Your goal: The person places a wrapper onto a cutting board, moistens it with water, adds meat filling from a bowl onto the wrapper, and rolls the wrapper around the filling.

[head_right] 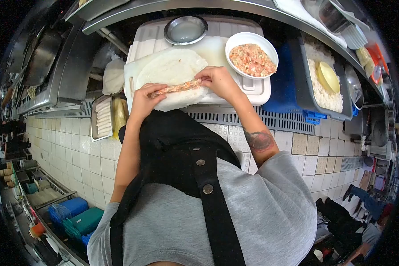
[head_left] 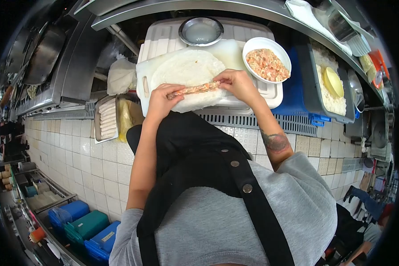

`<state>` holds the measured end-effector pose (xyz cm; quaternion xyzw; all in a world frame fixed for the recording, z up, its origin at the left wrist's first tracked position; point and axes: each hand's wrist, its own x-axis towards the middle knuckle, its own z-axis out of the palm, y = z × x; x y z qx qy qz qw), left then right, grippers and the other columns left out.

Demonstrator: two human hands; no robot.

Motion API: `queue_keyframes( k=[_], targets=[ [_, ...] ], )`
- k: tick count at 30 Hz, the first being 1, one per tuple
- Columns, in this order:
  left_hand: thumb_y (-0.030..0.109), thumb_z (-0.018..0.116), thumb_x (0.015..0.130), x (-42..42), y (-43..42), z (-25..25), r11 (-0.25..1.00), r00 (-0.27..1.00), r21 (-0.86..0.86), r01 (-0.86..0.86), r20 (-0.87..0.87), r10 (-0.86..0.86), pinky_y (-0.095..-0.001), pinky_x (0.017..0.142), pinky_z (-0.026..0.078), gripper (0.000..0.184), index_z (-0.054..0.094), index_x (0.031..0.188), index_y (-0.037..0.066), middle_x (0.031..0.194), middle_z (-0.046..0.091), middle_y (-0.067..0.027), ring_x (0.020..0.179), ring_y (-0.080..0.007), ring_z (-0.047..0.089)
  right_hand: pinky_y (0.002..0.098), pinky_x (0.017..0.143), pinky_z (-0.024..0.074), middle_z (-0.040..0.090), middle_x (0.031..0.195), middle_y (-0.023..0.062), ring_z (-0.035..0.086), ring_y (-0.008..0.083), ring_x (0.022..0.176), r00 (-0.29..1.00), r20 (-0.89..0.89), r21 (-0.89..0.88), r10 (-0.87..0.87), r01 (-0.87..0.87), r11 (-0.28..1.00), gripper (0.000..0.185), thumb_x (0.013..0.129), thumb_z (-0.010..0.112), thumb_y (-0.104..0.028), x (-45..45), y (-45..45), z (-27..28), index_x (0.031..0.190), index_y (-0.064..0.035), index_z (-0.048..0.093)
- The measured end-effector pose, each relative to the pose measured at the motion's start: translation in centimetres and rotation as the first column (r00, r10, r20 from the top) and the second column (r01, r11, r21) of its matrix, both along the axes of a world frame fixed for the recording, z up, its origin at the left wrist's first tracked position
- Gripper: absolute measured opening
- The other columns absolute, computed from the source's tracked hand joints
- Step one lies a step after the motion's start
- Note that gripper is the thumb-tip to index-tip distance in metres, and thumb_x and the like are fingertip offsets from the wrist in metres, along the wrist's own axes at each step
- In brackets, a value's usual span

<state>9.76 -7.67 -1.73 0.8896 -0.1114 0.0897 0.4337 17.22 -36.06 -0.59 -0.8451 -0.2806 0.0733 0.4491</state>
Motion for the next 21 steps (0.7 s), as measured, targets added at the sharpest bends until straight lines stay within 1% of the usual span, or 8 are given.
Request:
queue_keyframes(
  k=[2, 5, 8, 11, 14, 15, 18, 21],
  targets=[
    [0.003, 0.080, 0.072, -0.1, 0.2, 0.2, 0.995, 0.997, -0.093, -0.039, -0.069, 0.033, -0.0332, 0.087, 0.053, 0.033, 0.076, 0.105, 0.006, 0.100, 0.074, -0.0105, 0.095, -0.0242, 0.068, 0.0284, 0.076, 0.0568, 0.073, 0.095, 0.0124, 0.071, 0.0181, 0.082, 1.000, 0.017, 0.076, -0.010, 0.008, 0.997, 0.029, 0.081, 0.073, 0.001, 0.0, -0.1, -0.5, 0.109, -0.0017, 0.073],
    [0.002, 0.080, 0.073, -0.2, 0.5, -0.4, 0.996, 0.997, -0.082, -0.043, -0.068, 0.038, -0.0323, 0.084, 0.054, 0.033, 0.076, 0.105, 0.006, 0.100, 0.074, -0.0105, 0.095, -0.0230, 0.067, 0.0286, 0.073, 0.0556, 0.074, 0.090, 0.0125, 0.070, 0.0178, 0.076, 0.986, -0.011, 0.052, -0.164, 0.164, 0.985, 0.020, 0.081, 0.073, 0.001, -0.8, -0.2, 0.5, 0.101, -0.0007, 0.075],
    [0.002, 0.079, 0.073, -0.4, 0.1, 0.1, 0.997, 0.995, -0.039, -0.064, -0.080, 0.061, -0.0331, 0.084, 0.054, 0.032, 0.076, 0.104, 0.005, 0.101, 0.074, -0.0111, 0.092, -0.0241, 0.067, 0.0295, 0.071, 0.0549, 0.074, 0.089, 0.0126, 0.069, 0.0180, 0.073, 0.983, 0.022, -0.005, -0.180, 0.180, 0.984, 0.014, 0.080, 0.074, 0.001, -1.4, 0.5, 1.2, 0.093, -0.0005, 0.076],
    [0.004, 0.079, 0.074, -0.5, -0.7, 0.7, 0.997, 0.997, 0.039, -0.065, -0.037, 0.067, -0.0342, 0.088, 0.052, 0.029, 0.076, 0.103, 0.004, 0.101, 0.074, -0.0120, 0.095, -0.0242, 0.068, 0.0325, 0.071, 0.0557, 0.074, 0.086, 0.0158, 0.071, 0.0255, 0.075, 0.989, 0.015, 0.019, -0.150, 0.149, 0.989, 0.015, 0.075, 0.076, -0.002, -1.8, 1.6, 0.8, 0.090, -0.0017, 0.077],
    [0.009, 0.081, 0.073, -0.3, -1.6, 1.0, 0.977, 0.992, 0.212, -0.034, 0.126, 0.007, -0.0357, 0.089, 0.050, 0.027, 0.077, 0.100, 0.004, 0.095, 0.075, -0.0114, 0.092, -0.0266, 0.068, 0.0324, 0.070, 0.0553, 0.072, 0.084, 0.0146, 0.070, 0.0255, 0.073, 0.989, 0.013, -0.011, -0.147, 0.147, 0.989, 0.014, 0.073, 0.077, -0.003, -1.3, 1.9, 1.0, 0.087, -0.0024, 0.077],
    [0.014, 0.082, 0.071, -0.3, -2.2, 1.0, 0.983, 0.990, 0.176, -0.061, 0.135, 0.038, -0.0412, 0.093, 0.046, 0.021, 0.076, 0.090, 0.007, 0.090, 0.074, -0.0081, 0.089, -0.0266, 0.068, 0.0326, 0.070, 0.0550, 0.071, 0.084, 0.0142, 0.070, 0.0253, 0.073, 0.992, 0.028, -0.015, -0.126, 0.126, 0.992, 0.013, 0.073, 0.078, -0.003, -1.1, 1.8, 1.2, 0.086, -0.0028, 0.077],
    [0.013, 0.080, 0.072, 0.2, -3.7, 0.7, 0.965, 0.984, 0.244, -0.100, 0.168, 0.059, -0.0460, 0.098, 0.044, 0.017, 0.076, 0.088, 0.008, 0.088, 0.074, -0.0066, 0.088, -0.0254, 0.068, 0.0335, 0.071, 0.0540, 0.069, 0.082, 0.0130, 0.069, 0.0249, 0.075, 0.997, 0.050, -0.019, -0.061, 0.062, 0.998, 0.012, 0.072, 0.079, -0.004, -0.6, 1.9, 1.7, 0.083, -0.0039, 0.076],
    [0.014, 0.079, 0.074, 0.6, -4.9, 1.1, 0.960, 0.991, 0.266, -0.086, 0.124, 0.055, -0.0491, 0.102, 0.041, 0.013, 0.075, 0.086, 0.009, 0.085, 0.073, -0.0058, 0.088, -0.0250, 0.068, 0.0348, 0.071, 0.0530, 0.067, 0.081, 0.0121, 0.067, 0.0249, 0.075, 1.000, 0.016, -0.003, -0.017, 0.017, 1.000, 0.012, 0.071, 0.079, -0.004, -0.3, 2.2, 1.5, 0.083, -0.0046, 0.076]
  ],
)
